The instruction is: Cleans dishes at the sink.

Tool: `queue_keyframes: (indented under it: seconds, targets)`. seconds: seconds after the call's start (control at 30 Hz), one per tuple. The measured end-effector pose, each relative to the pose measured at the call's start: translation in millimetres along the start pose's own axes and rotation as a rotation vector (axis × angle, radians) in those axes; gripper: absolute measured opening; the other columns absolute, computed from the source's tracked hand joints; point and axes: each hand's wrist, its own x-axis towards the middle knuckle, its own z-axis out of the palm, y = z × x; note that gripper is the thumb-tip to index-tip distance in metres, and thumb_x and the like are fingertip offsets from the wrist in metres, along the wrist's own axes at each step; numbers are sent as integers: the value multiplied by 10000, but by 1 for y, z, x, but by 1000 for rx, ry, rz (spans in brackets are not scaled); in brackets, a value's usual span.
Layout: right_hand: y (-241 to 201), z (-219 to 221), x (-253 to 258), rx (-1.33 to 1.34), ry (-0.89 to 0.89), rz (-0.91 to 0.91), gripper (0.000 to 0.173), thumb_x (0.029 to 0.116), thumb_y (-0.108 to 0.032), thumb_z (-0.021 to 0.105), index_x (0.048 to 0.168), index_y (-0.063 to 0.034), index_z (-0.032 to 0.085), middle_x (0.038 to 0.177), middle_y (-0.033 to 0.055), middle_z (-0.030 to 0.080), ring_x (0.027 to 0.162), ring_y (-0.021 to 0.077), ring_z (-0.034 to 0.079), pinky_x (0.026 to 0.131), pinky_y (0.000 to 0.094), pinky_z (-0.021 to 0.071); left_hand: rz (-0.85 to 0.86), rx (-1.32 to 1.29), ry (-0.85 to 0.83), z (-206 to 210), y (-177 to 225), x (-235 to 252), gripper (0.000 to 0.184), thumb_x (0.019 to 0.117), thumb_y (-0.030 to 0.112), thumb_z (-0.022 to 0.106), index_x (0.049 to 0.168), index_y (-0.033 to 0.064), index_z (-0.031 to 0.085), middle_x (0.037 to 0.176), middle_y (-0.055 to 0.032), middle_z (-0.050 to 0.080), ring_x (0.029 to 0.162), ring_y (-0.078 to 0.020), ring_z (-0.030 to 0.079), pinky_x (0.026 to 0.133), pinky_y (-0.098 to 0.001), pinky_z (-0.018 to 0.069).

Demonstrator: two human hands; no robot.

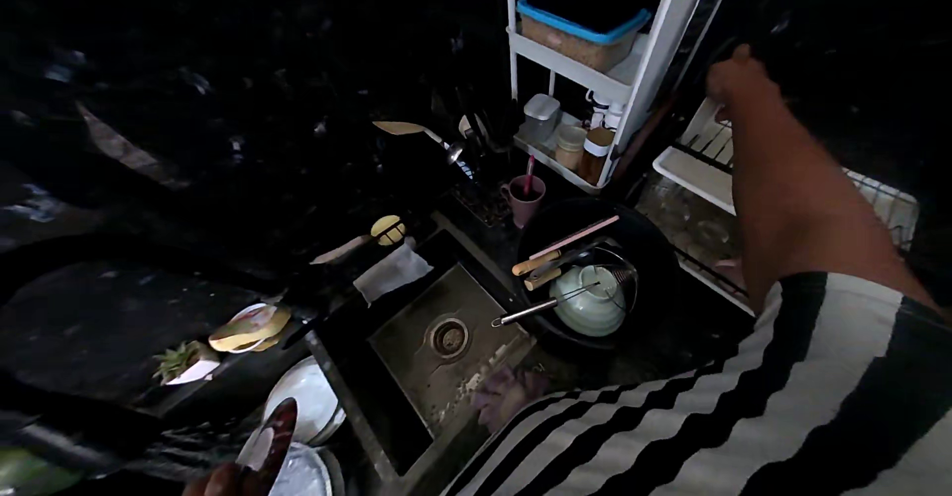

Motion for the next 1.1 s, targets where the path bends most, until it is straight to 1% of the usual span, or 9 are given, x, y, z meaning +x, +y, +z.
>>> queue_keyframes:
  seconds: [0.1,0.2,0.33,0.47,0.63,0.77,0.83,0.93,1.1]
  targets:
    - [6,-6,-9,362,-11,91,690,1107,-501,291,1586,-5,280,1583,277,371,1385,447,486,1050,610,476,5,-91,41,1,1,3,276,973,68,575,1104,-164,649,1216,-376,617,1157,-511,623,1013,-596,484]
    - [1,-13,-21,548,3,129,825,1036,-685,285,1446,-7,513,1466,281,505,1321,421,544,1020,617,474,-67,-116,-56,-23,24,4,327,992,81,520,1208,-141,623,1320,-378,564,1268,-516,549,1080,-590,432]
    - [-7,-21,-47,279,138,-25,705,1088,-519,322,1454,58,498,1564,363,340,1468,505,337,1158,663,306,-87,-172,-37,-27,26,10,308,983,59,534,1200,-141,623,1300,-390,568,1264,-540,540,1073,-621,425]
    - [-38,-19,-102,256,205,-266,486,1087,-346,418,1381,3,583,1436,329,515,1343,486,506,1071,668,407,-294,-350,39,-27,30,18,356,1003,108,566,1254,-142,598,1289,-378,590,1262,-516,555,1080,-631,404]
    - [-118,7,-248,274,46,-879,339,1081,-168,466,1322,5,630,1326,232,629,1199,350,640,1051,486,501,-580,-862,45,-17,26,23,492,1019,155,573,1432,-79,445,1377,-303,540,1240,-365,564,1035,-520,475]
    - [-179,89,-373,293,-327,-1373,311,1059,-143,510,1294,-52,692,1250,170,692,1171,318,663,1048,491,509,-702,-1390,-1,-15,36,14,437,1068,196,515,1470,47,431,1199,-188,626,921,-244,674,762,-448,599]
    - [-205,140,-434,230,-566,-1530,336,1079,-156,488,1352,-67,664,1348,160,658,1271,324,618,1109,502,465,-794,-1584,-11,-6,26,11,468,1063,292,541,1494,144,434,1216,-184,639,945,-299,678,756,-520,592]
    - [-243,211,-522,132,-793,-1687,367,1091,-158,466,1400,-33,621,1486,172,567,1430,337,489,1218,481,346,-803,-1666,-23,3,5,3,423,1101,286,435,1493,129,410,1253,-167,608,1044,-278,644,850,-509,570]
    - [-316,308,-606,-87,-697,-1578,532,1093,-302,433,1544,-22,430,1672,235,250,1566,414,182,1272,574,157,-733,-1752,-87,-3,0,-7,407,1131,322,320,1400,59,474,1160,-142,651,999,-225,658,855,-450,570]
